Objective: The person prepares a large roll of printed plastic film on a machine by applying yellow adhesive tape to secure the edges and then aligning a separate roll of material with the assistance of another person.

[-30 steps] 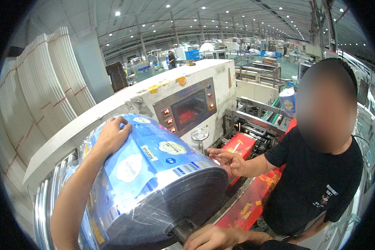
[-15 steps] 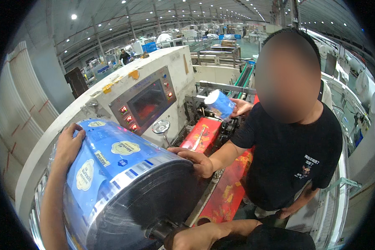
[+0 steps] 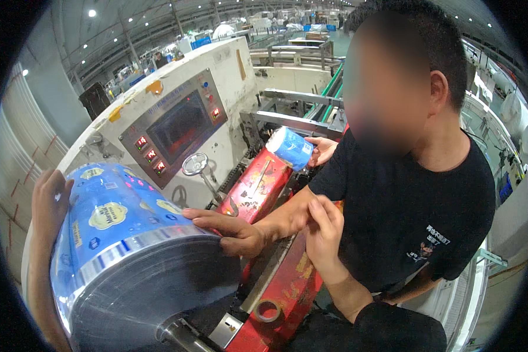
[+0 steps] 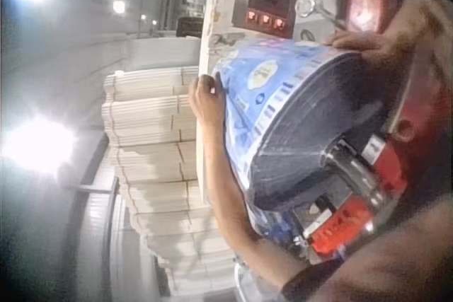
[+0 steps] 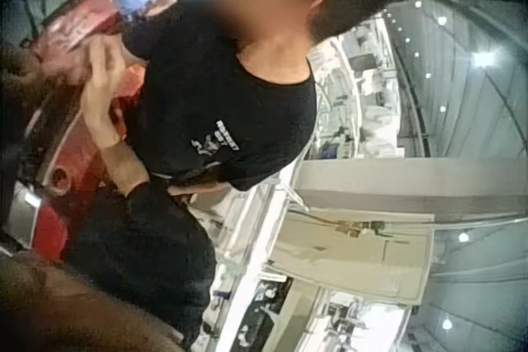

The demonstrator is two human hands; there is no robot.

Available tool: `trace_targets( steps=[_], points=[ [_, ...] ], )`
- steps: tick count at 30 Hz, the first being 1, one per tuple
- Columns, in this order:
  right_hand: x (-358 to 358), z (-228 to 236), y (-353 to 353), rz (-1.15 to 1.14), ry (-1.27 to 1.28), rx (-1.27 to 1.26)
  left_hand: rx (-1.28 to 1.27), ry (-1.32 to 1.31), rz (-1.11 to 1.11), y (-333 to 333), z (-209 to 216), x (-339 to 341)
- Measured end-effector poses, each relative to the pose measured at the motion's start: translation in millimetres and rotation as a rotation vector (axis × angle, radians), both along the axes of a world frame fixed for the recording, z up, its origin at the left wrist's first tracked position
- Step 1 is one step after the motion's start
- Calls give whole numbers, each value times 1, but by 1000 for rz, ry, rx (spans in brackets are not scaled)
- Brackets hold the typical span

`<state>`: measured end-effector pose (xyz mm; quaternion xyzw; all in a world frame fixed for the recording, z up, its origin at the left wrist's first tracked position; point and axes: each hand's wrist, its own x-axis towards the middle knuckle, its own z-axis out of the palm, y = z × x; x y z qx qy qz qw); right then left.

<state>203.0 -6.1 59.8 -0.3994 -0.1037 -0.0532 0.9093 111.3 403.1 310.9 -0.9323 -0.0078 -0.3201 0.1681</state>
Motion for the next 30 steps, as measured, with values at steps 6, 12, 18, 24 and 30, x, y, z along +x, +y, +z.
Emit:
trace_targets(
  steps=[6,12,18,24,30],
  points=[
    [64,-13,-6,-109,187,190,-486,27,139,9,1,12],
    [89,-24,-10,-109,146,127,-451,310,343,4,29,28],
    [126,-30,-20,-553,-258,-902,-303,48,361,-21,7,57],
    [190,-17,-25,-617,-288,-1503,33,-229,325,6,-32,48],
    [218,6,-16,-274,-312,-1736,-292,38,330,-48,0,58]
  ],
)
